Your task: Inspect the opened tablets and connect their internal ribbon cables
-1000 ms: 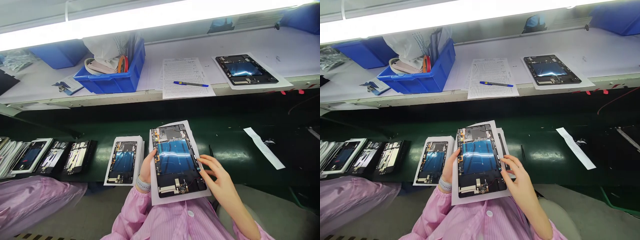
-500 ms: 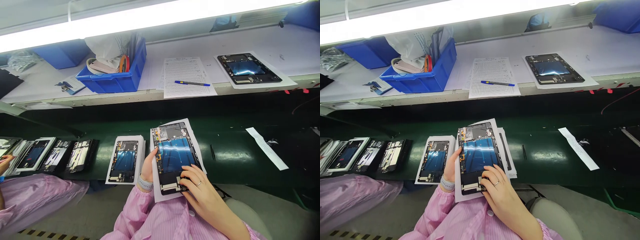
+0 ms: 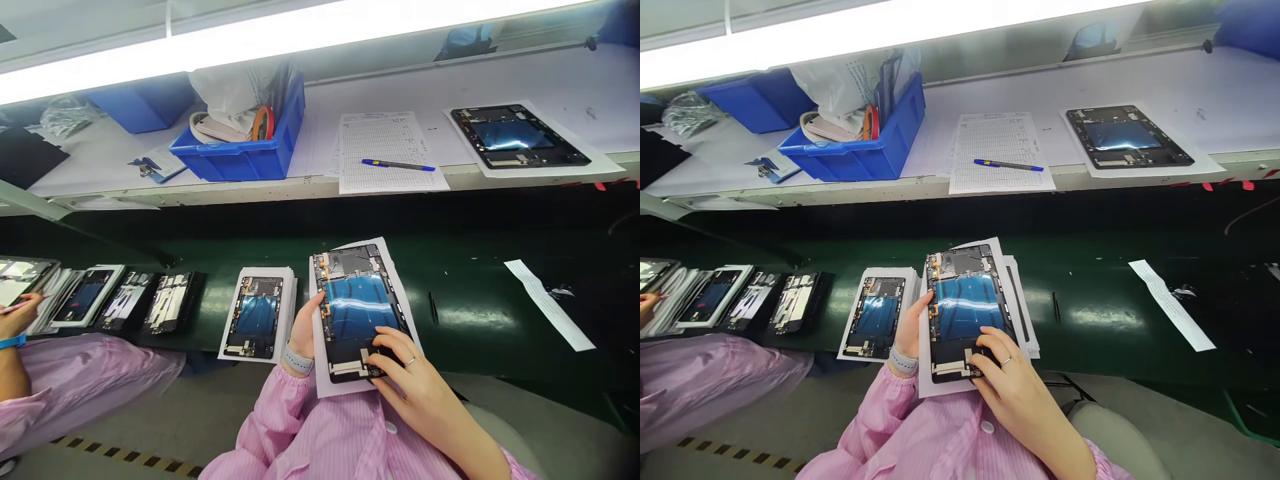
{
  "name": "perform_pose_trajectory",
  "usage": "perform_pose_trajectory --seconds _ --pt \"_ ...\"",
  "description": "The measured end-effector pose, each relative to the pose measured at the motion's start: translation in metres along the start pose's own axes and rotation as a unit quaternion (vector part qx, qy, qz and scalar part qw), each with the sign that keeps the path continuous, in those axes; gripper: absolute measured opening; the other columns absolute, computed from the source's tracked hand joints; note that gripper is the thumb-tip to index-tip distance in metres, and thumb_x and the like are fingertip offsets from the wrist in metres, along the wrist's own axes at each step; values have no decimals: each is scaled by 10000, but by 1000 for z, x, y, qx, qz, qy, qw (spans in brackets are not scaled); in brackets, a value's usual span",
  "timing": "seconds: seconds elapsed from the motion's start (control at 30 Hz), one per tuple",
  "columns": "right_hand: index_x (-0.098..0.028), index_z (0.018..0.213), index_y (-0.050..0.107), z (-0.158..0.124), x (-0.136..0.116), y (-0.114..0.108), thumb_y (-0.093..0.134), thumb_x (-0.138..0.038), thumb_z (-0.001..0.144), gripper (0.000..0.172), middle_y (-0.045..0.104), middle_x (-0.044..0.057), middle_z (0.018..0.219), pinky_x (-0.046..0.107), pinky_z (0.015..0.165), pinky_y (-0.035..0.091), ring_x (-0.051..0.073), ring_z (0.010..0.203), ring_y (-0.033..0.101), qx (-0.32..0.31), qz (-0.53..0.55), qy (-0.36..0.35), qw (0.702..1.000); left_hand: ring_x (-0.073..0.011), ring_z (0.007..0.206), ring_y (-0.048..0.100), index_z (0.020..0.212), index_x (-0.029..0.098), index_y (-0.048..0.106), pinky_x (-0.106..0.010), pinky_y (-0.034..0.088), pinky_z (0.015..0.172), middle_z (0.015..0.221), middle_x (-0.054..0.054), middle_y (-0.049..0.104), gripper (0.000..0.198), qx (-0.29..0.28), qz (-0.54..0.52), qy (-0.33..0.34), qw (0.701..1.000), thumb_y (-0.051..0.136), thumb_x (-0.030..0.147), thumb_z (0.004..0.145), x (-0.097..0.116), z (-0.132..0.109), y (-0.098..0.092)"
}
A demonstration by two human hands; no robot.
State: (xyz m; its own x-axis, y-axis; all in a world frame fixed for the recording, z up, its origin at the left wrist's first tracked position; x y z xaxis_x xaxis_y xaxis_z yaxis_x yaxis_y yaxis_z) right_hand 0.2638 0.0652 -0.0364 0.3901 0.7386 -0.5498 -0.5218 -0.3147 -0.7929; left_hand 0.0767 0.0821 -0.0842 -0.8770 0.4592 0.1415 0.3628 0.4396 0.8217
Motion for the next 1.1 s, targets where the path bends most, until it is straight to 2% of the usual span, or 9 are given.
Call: perform_pose_trajectory --seconds 0.17,0.3,0.47,0.6,0.9,1.1 --pt "-142 1122 583 -2 1 -3 481 -84 1004 166 552 176 1222 589 985 553 372 1282 487 4 -31 -34 999 -340 1054 715 1212 70 696 -482 476 1041 1041 -162 770 447 -13 5 4 1000 481 391 987 2 4 -3" --pt "-135 1136 634 1 -8 -6 457 16 976 282 596 158 1213 577 1000 527 348 1250 527 -25 -76 -120 990 -345 1035 721 1235 65 683 -485 474 1030 1036 -168 772 458 -30 10 -19 999 482 390 984 0 5 -6" --pt "-136 1006 665 10 -22 -10 389 89 943 361 635 128 1093 522 907 552 310 1127 600 -46 -69 -190 978 -354 1021 721 1251 67 679 -480 470 1016 1076 -180 764 474 -72 25 -61 995 531 411 961 -5 1 2" --pt "-129 1016 661 14 -26 -10 398 69 977 332 635 129 1088 509 893 537 303 1113 598 -58 -71 -205 975 -358 1023 718 1253 76 680 -479 465 1011 1094 -182 758 477 -95 34 -46 994 567 422 944 -5 -4 8" --pt "-136 990 663 15 -28 -8 431 58 991 303 645 118 1066 489 901 517 277 1090 613 -47 -72 -207 975 -358 981 723 1244 65 680 -476 481 966 1052 -189 764 522 -95 47 -66 992 546 466 938 -5 -10 8" --pt "-125 973 664 13 -32 -4 422 46 1005 298 651 122 1067 510 921 520 287 1105 604 -56 -74 -207 974 -353 974 726 1317 100 646 -493 479 974 1074 -172 765 491 -86 34 -29 995 504 415 968 -6 -11 6"
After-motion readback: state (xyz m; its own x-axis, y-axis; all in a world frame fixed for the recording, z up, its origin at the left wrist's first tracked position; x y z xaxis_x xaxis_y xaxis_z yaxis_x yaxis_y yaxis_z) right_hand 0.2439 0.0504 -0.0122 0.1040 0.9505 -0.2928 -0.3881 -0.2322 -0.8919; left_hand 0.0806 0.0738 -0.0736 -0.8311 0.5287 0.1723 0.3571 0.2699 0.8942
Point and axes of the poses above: each hand's wrist, its own z-axis towards the middle knuckle, its own y-axis out of the palm, x = y × z, the point moved 4 cm from there along z, towards the middle knuckle
